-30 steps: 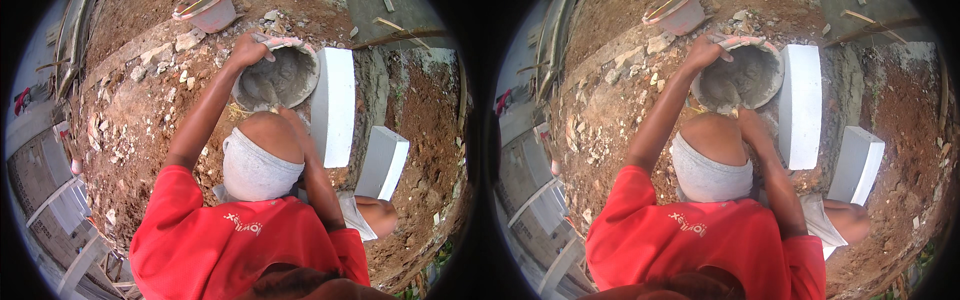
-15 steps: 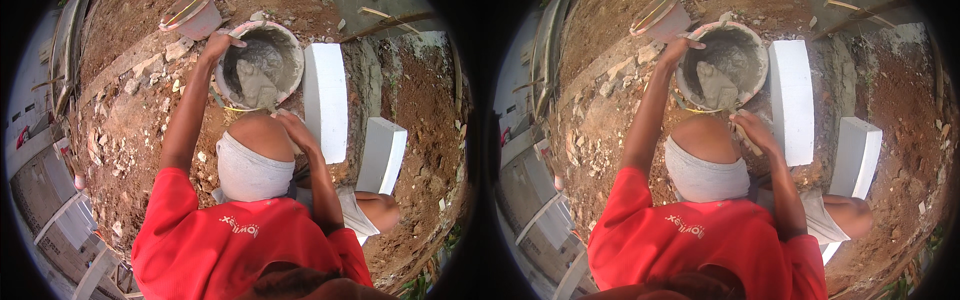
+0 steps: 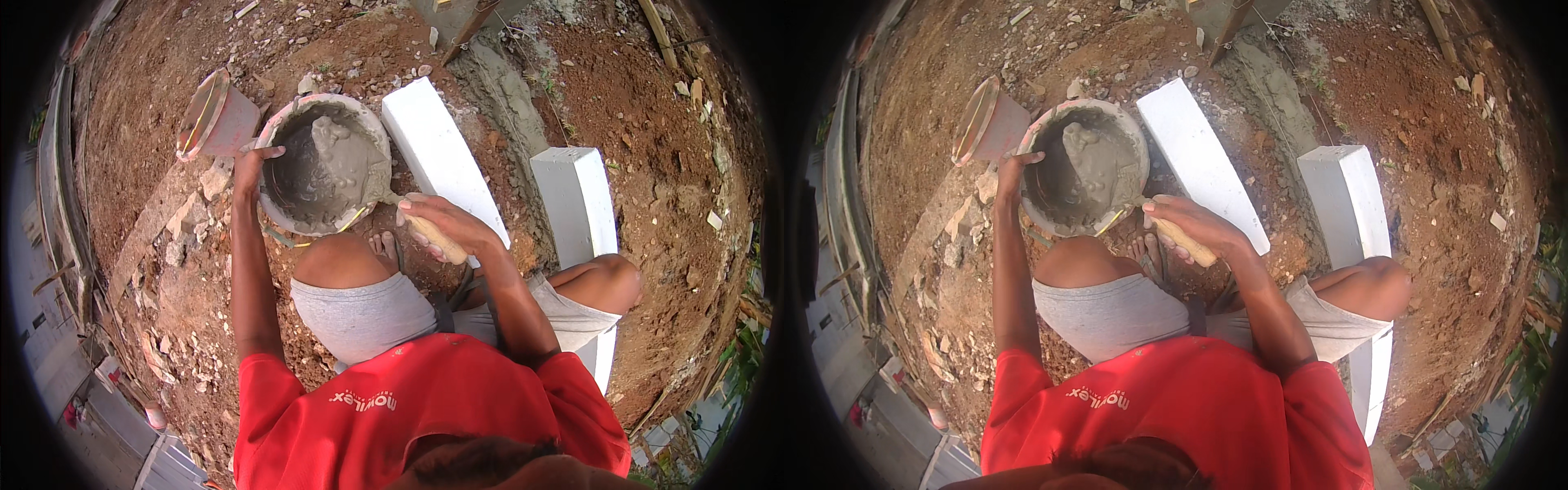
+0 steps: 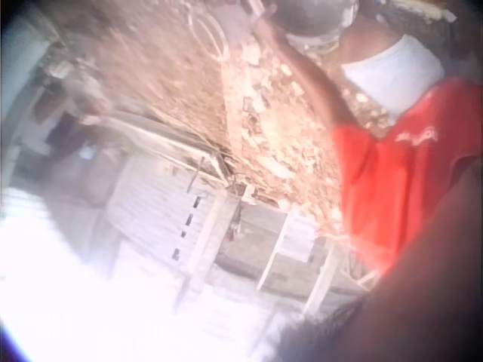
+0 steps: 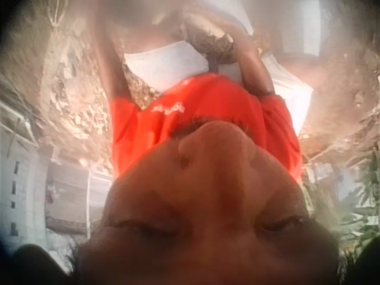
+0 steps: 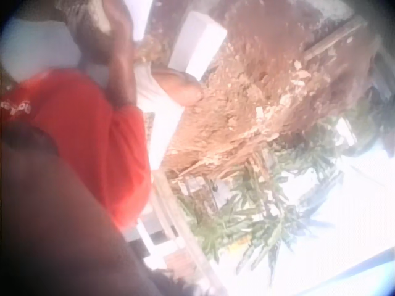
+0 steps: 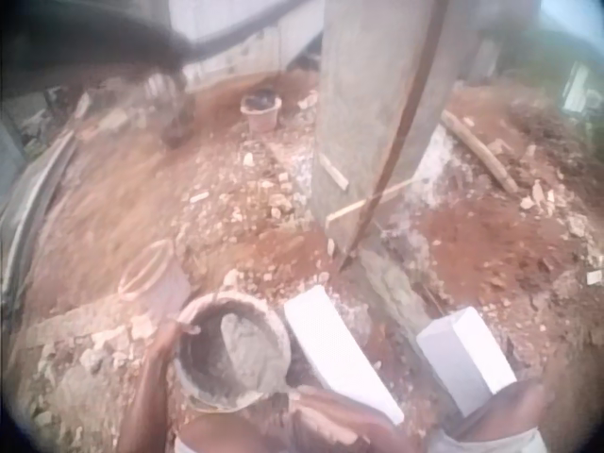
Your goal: The person measures and cuts a white tile with a hand saw, then applies mortar to the tile and places it into a curved border. The person uses a trowel to spread mortar and adjusts the tile into position.
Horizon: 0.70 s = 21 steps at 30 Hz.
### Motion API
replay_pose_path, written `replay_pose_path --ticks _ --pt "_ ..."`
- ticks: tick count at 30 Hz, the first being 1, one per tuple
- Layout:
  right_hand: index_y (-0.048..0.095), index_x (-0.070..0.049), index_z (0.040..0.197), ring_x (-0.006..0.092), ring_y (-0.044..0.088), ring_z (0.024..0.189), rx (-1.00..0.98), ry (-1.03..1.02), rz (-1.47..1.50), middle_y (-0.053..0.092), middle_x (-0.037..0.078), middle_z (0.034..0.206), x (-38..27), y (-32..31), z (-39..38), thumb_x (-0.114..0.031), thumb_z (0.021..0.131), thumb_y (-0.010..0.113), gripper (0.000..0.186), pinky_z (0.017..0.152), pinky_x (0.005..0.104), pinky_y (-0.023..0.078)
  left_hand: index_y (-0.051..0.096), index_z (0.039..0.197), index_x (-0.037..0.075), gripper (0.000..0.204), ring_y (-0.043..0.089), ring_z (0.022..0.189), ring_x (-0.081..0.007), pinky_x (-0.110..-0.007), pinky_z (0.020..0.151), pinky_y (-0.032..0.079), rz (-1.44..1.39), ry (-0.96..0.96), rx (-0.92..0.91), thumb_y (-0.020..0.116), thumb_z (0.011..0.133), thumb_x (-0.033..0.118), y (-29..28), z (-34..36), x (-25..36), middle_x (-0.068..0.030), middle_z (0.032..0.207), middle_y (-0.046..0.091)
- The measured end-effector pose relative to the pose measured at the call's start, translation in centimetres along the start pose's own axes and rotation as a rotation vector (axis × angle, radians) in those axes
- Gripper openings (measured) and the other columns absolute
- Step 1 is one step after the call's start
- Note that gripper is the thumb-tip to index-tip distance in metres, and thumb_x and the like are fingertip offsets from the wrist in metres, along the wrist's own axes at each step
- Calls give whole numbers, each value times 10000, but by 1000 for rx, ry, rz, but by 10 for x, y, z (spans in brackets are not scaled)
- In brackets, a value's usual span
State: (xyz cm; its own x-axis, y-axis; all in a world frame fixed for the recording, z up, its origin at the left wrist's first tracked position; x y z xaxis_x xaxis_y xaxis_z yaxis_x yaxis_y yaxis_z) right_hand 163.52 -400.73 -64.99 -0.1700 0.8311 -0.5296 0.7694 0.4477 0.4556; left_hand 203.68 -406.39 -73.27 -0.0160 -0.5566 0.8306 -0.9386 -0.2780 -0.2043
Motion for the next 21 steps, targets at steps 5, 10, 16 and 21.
replay_pose_path --ticks 5,10,16,21 --pt "583 -79 1190 100 497 454 250 -272 64 553 17 719 -56 -55 -81 -411 1069 593 354 394 270 415 730 1052 -9 304 702 829 -199 -338 794 535 -18 19 52 787 753 -14 4 -21 10 -67 976 742" --pt "508 -75 1291 111 535 539 856 -413 -136 587 28 809 -114 -145 -123 -288 1029 566 343 460 282 449 686 1208 -23 477 688 932 -231 -369 865 530 -34 31 33 788 743 1 4 -17 4 -97 1093 715" --pt "601 -28 1266 132 590 568 1034 -403 -396 626 44 836 -165 -256 -66 -267 999 621 358 478 306 460 741 1026 13 298 666 843 -158 -313 810 506 5 44 50 796 733 22 -4 3 -19 -34 968 726" --pt "712 -24 1221 173 671 631 927 -109 -821 695 88 828 -177 -290 -35 -294 942 704 388 534 347 499 749 1183 -36 433 709 936 -226 -362 880 539 95 65 85 771 755 29 -1 -3 -16 -87 1060 751"
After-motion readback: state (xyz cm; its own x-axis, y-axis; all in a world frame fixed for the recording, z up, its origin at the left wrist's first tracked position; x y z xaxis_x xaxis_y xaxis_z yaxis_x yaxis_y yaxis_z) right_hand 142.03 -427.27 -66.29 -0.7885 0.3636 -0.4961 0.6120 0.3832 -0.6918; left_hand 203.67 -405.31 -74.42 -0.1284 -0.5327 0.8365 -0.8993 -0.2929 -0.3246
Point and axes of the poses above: each hand's wrist, its own z-axis towards the middle knuckle, its own y-axis out of the palm, x = y × z, the point moved 2 cm from there along z, towards the middle knuckle
